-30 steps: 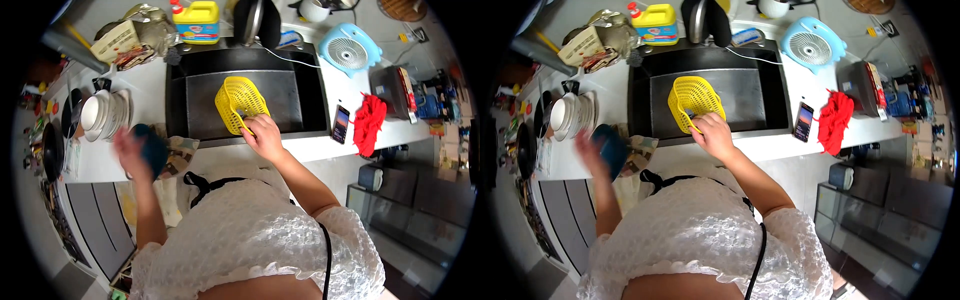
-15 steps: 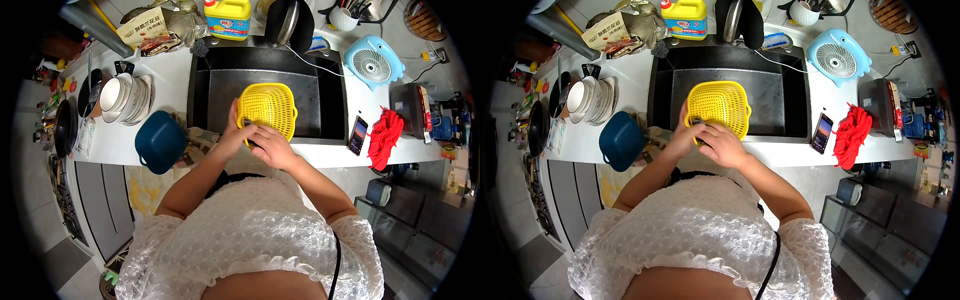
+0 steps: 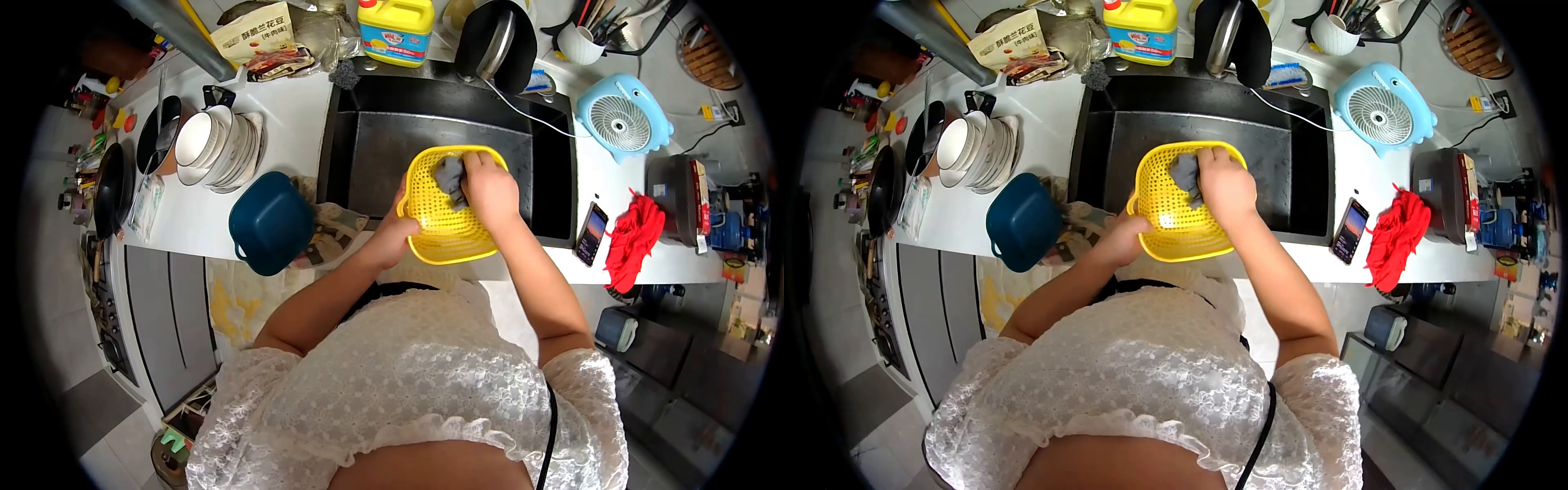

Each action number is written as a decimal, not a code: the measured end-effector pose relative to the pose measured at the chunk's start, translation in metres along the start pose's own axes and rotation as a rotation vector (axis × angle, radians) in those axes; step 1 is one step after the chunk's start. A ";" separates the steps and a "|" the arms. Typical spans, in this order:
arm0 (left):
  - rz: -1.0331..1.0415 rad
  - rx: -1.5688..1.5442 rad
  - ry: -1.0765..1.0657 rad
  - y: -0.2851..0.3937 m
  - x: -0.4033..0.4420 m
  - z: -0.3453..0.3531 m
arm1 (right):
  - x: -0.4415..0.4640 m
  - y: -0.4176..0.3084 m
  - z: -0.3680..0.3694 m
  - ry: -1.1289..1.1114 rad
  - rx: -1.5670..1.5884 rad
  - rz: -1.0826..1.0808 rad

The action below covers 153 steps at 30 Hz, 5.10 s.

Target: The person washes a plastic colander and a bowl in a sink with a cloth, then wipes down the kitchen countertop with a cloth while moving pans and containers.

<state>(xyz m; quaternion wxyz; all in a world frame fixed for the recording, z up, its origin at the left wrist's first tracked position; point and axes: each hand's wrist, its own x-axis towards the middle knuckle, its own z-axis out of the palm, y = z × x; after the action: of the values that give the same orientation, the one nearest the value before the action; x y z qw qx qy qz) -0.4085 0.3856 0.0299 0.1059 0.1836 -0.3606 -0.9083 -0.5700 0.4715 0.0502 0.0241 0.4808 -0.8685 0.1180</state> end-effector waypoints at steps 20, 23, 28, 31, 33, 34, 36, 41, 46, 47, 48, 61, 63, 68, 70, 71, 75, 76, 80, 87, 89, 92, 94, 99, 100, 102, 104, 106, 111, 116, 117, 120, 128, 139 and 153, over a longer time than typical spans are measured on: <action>0.054 -0.048 -0.023 0.036 0.007 0.000 | -0.011 -0.006 -0.045 -0.006 0.264 -0.301; 0.080 -0.006 -0.008 0.015 0.007 0.004 | 0.001 -0.011 -0.039 0.228 0.372 -0.156; -0.082 0.054 -0.080 0.024 0.001 0.005 | 0.005 -0.029 -0.013 0.262 0.871 -0.015; -0.134 0.325 -0.010 0.024 -0.003 0.016 | -0.009 -0.061 -0.012 0.315 0.866 -0.151; -0.128 0.300 -0.056 0.031 -0.003 0.015 | -0.012 -0.065 -0.018 0.320 0.830 -0.172; -0.129 0.273 -0.103 0.034 -0.004 0.016 | -0.015 -0.062 -0.022 0.258 0.787 -0.268; -0.172 0.271 -0.085 0.036 -0.008 0.018 | -0.015 -0.059 -0.026 0.192 0.741 -0.356; -0.104 0.287 -0.022 0.031 -0.001 0.013 | 0.013 -0.039 -0.031 0.293 0.448 -0.507; 0.060 0.201 0.036 0.032 0.001 0.024 | 0.016 -0.025 -0.034 0.353 0.195 -0.323; 0.103 0.186 0.076 0.031 -0.001 0.024 | 0.016 -0.016 -0.030 0.376 0.172 -0.290; 0.145 0.172 0.117 0.030 -0.002 0.024 | 0.013 -0.010 -0.032 0.347 0.107 -0.185; 0.248 0.172 0.210 0.038 -0.002 0.001 | -0.042 0.009 -0.042 0.194 0.393 0.284; 0.210 0.208 0.203 0.044 -0.006 0.008 | -0.036 0.013 -0.038 0.281 0.386 0.215; 0.057 0.293 0.184 0.046 -0.009 0.014 | -0.014 0.017 -0.044 0.357 0.372 0.106; 0.059 0.307 0.196 0.045 -0.013 0.018 | -0.007 0.014 -0.050 0.338 0.376 0.107; 0.063 0.321 0.210 0.045 -0.015 0.019 | -0.004 0.013 -0.052 0.355 0.353 0.063; 0.047 0.495 0.132 0.033 -0.016 0.004 | 0.007 0.002 -0.063 0.315 0.337 -0.040; 0.049 0.498 0.133 0.035 -0.017 0.000 | 0.008 -0.001 -0.066 0.275 0.333 -0.063; 0.022 0.585 0.126 0.044 -0.023 -0.001 | 0.009 -0.012 -0.071 0.274 0.309 -0.148; 0.018 0.926 0.116 0.055 -0.034 0.008 | 0.006 -0.025 -0.072 0.351 0.281 -0.296; 0.019 0.976 0.108 0.058 -0.037 0.013 | 0.005 -0.030 -0.075 0.353 0.290 -0.327; -0.037 1.084 0.088 0.066 -0.040 0.028 | 0.003 -0.041 -0.073 0.364 0.296 -0.374; -0.095 1.142 0.077 0.067 -0.042 0.031 | 0.002 -0.049 -0.071 0.417 0.246 -0.542; 0.193 0.910 0.058 0.058 -0.040 0.023 | 0.003 -0.042 -0.083 0.445 0.150 -0.549; 0.195 0.910 0.059 0.059 -0.041 0.023 | 0.002 -0.038 -0.083 0.445 0.150 -0.550; 0.166 0.747 0.077 0.060 -0.043 0.025 | 0.002 -0.029 -0.086 0.468 0.069 -0.397; 0.179 0.673 0.093 0.060 -0.045 0.023 | -0.002 -0.018 -0.081 0.492 0.104 -0.364; 0.185 0.603 0.112 0.061 -0.048 0.021 | -0.012 -0.008 -0.075 0.473 0.134 -0.143; 0.118 0.690 0.169 0.062 -0.048 0.019 | -0.035 0.006 -0.068 0.338 0.428 0.002; 0.115 0.539 0.279 0.073 -0.050 0.028 | -0.040 0.036 -0.070 0.524 1.497 0.392; 0.121 0.518 0.328 0.074 -0.050 0.027 | -0.040 0.041 -0.075 0.585 1.629 0.472; 0.127 0.436 0.307 0.074 -0.049 0.026 | -0.047 0.058 -0.077 0.634 1.889 0.466; 0.064 0.426 0.257 0.076 -0.052 0.026 | -0.054 0.050 -0.094 0.737 2.063 0.620; 0.126 0.557 0.150 0.076 -0.059 0.031 | -0.052 0.036 -0.073 0.392 1.655 0.432; 0.261 0.931 0.093 0.088 -0.067 0.038 | -0.031 0.013 -0.089 0.318 0.984 -0.030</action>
<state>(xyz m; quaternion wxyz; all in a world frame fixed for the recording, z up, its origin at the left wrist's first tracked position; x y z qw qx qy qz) -0.3578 0.3678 0.1341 0.1415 0.2050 -0.7434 -0.6207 -0.5703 0.5243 0.1298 -0.0715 0.4240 -0.6888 0.5837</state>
